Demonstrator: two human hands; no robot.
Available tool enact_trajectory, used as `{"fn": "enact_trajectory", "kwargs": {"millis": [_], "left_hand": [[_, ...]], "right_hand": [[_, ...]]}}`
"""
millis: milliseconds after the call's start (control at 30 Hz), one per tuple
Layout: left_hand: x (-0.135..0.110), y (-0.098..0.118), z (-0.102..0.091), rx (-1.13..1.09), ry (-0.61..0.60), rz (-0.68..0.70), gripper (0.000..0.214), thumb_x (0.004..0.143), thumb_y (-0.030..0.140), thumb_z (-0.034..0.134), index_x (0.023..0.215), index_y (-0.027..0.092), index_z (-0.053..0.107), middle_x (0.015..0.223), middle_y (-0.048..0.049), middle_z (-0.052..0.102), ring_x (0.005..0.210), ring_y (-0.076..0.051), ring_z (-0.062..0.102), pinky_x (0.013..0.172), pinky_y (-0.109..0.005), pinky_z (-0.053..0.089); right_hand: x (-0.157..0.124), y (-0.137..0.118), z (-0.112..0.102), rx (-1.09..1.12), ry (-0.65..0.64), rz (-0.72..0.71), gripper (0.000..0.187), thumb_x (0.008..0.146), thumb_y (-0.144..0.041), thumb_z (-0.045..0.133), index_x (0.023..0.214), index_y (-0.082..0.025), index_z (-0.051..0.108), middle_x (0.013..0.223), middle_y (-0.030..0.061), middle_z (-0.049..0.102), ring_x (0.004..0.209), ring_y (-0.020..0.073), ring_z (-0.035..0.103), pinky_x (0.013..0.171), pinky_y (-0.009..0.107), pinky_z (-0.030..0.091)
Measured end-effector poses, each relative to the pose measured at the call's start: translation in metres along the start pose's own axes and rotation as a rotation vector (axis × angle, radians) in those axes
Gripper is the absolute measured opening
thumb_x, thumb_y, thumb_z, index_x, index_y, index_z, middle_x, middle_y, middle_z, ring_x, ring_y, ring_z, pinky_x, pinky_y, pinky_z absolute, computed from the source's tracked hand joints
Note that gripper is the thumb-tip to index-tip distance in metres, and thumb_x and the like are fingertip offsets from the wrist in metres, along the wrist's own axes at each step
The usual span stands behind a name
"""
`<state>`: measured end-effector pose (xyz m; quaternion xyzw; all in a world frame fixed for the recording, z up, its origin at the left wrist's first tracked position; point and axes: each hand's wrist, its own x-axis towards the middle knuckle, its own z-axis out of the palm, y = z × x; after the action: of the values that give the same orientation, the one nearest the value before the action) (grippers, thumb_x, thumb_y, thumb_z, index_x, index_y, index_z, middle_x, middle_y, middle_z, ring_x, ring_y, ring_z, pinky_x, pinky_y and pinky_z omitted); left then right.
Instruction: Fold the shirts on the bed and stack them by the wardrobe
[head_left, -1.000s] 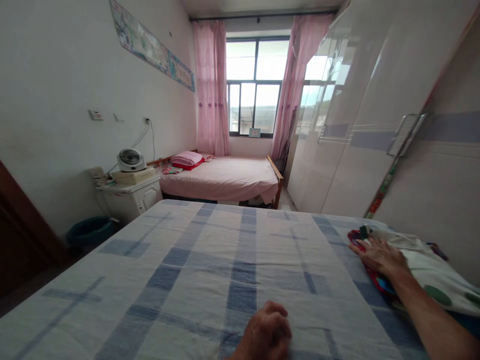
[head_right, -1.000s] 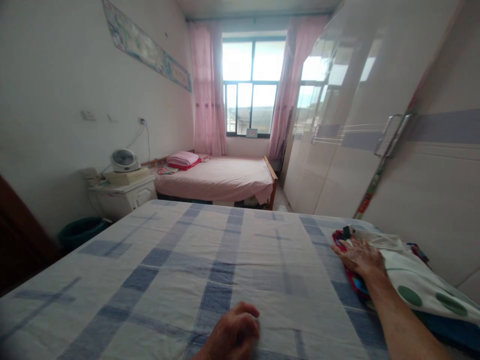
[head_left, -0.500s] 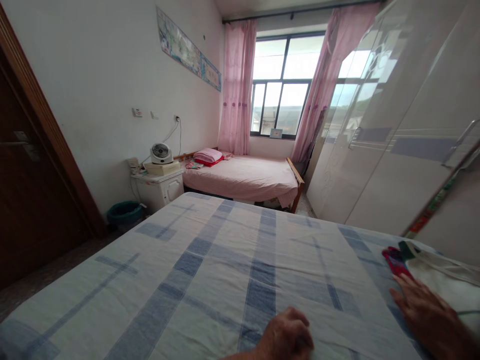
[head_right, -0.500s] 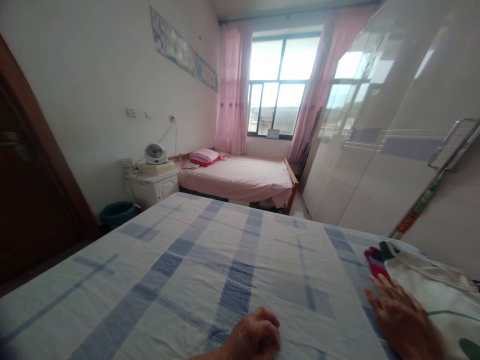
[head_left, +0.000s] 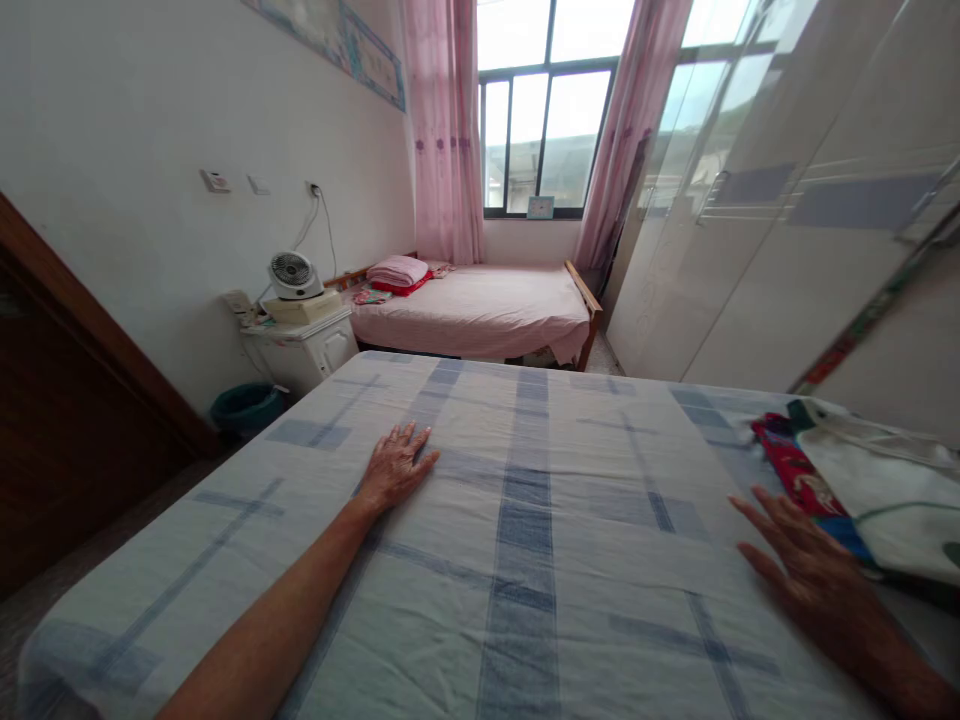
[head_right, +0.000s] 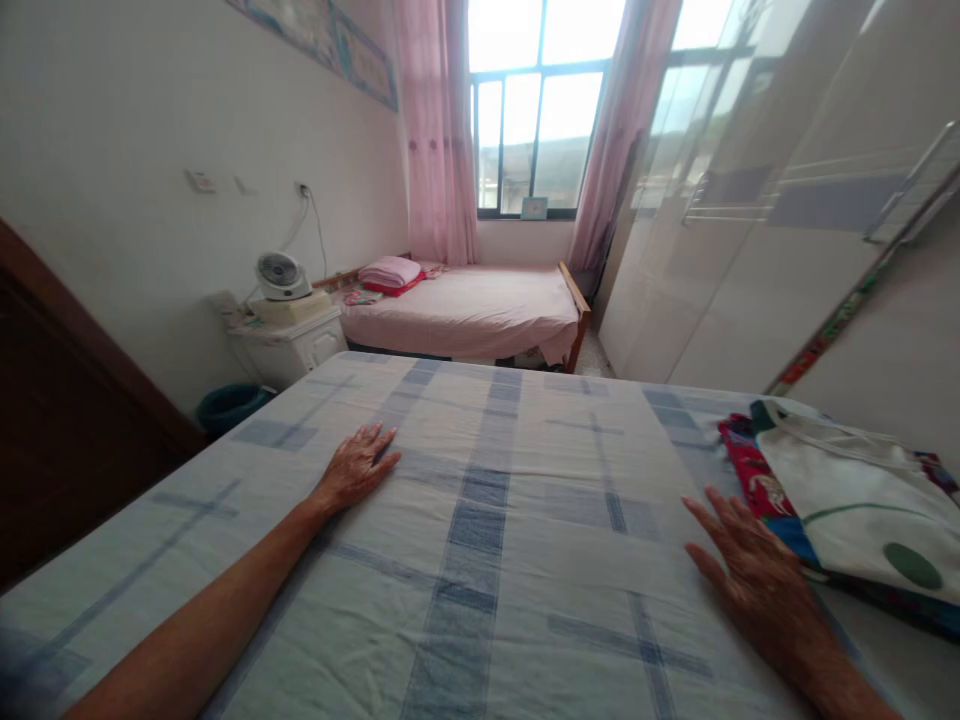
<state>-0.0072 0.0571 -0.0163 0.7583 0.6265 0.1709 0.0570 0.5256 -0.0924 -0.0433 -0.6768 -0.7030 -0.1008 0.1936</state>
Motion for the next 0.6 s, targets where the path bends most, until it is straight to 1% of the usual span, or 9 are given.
{"fn": "enact_trajectory", "kwargs": {"millis": [33,100,233,300,367,433,500,567,600], "left_hand": [[0.001,-0.005,0.003,0.078,-0.037,0.001,0.055,0.087,0.05,0.041,0.135,0.023,0.043,0.147,-0.0097,0.033,0.137,-0.032,0.023,0.108,-0.05,0.018],[0.002,-0.008,0.007,0.179,-0.064,0.013,0.058,0.088,0.053,0.036,0.138,0.024,0.039,0.148,-0.0092,0.031,0.137,-0.031,0.024,0.108,-0.049,0.019],[0.001,-0.003,0.009,0.26,-0.055,0.031,0.059,0.089,0.053,0.032,0.139,0.023,0.037,0.148,-0.0091,0.031,0.136,-0.03,0.025,0.107,-0.048,0.022],[0.001,-0.002,0.008,0.279,-0.057,0.036,0.059,0.089,0.052,0.032,0.14,0.022,0.037,0.148,-0.0095,0.031,0.136,-0.03,0.025,0.107,-0.048,0.023],[0.001,-0.002,0.007,0.294,-0.062,0.039,0.059,0.089,0.051,0.032,0.14,0.022,0.037,0.148,-0.0099,0.032,0.136,-0.03,0.026,0.107,-0.048,0.023],[0.001,-0.002,0.006,0.304,-0.07,0.04,0.058,0.09,0.051,0.031,0.14,0.021,0.037,0.148,-0.0104,0.032,0.136,-0.03,0.026,0.107,-0.048,0.023],[0.001,-0.001,0.006,0.311,-0.076,0.039,0.058,0.09,0.05,0.03,0.14,0.02,0.036,0.147,-0.0108,0.032,0.136,-0.03,0.027,0.107,-0.048,0.023],[0.001,-0.001,0.005,0.316,-0.078,0.042,0.057,0.091,0.049,0.03,0.14,0.02,0.037,0.147,-0.0107,0.032,0.136,-0.03,0.027,0.107,-0.047,0.023],[0.0,-0.001,0.005,0.317,-0.077,0.046,0.057,0.091,0.048,0.03,0.14,0.02,0.037,0.147,-0.0105,0.033,0.136,-0.029,0.027,0.107,-0.047,0.023]], "right_hand": [[-0.004,0.001,0.003,-0.006,-0.057,-0.035,0.056,0.082,-0.053,0.034,0.126,-0.024,0.053,0.138,0.0067,0.047,0.133,0.0233,0.032,0.111,0.044,0.027],[-0.012,0.003,0.006,-0.034,-0.126,-0.02,0.054,0.084,-0.052,0.034,0.124,-0.022,0.055,0.136,0.0077,0.049,0.13,0.0232,0.038,0.109,0.043,0.03],[-0.024,-0.001,0.0,-0.075,-0.118,0.06,0.052,0.087,-0.05,0.033,0.122,-0.019,0.055,0.133,0.0099,0.05,0.127,0.0229,0.042,0.105,0.041,0.035],[-0.024,-0.011,-0.005,-0.089,-0.106,0.082,0.054,0.088,-0.049,0.031,0.126,-0.017,0.053,0.135,0.0113,0.049,0.127,0.0234,0.042,0.105,0.042,0.035],[-0.021,-0.029,-0.008,-0.082,-0.104,0.083,0.056,0.089,-0.048,0.03,0.13,-0.016,0.049,0.138,0.0126,0.045,0.13,0.0248,0.037,0.106,0.045,0.033],[-0.018,-0.051,-0.009,-0.05,-0.145,0.039,0.056,0.088,-0.049,0.033,0.133,-0.019,0.047,0.142,0.0115,0.04,0.133,0.026,0.031,0.107,0.048,0.03],[-0.02,-0.071,-0.01,0.003,-0.217,-0.025,0.054,0.087,-0.05,0.036,0.134,-0.025,0.046,0.144,0.0084,0.037,0.135,0.0257,0.029,0.108,0.049,0.027],[-0.026,-0.08,-0.012,0.081,-0.266,-0.044,0.052,0.087,-0.05,0.039,0.133,-0.028,0.047,0.144,0.0058,0.038,0.134,0.0247,0.03,0.108,0.048,0.026],[-0.03,-0.078,-0.014,0.127,-0.251,-0.006,0.052,0.086,-0.049,0.04,0.132,-0.028,0.048,0.143,0.0063,0.04,0.133,0.0248,0.033,0.108,0.047,0.028]]}}
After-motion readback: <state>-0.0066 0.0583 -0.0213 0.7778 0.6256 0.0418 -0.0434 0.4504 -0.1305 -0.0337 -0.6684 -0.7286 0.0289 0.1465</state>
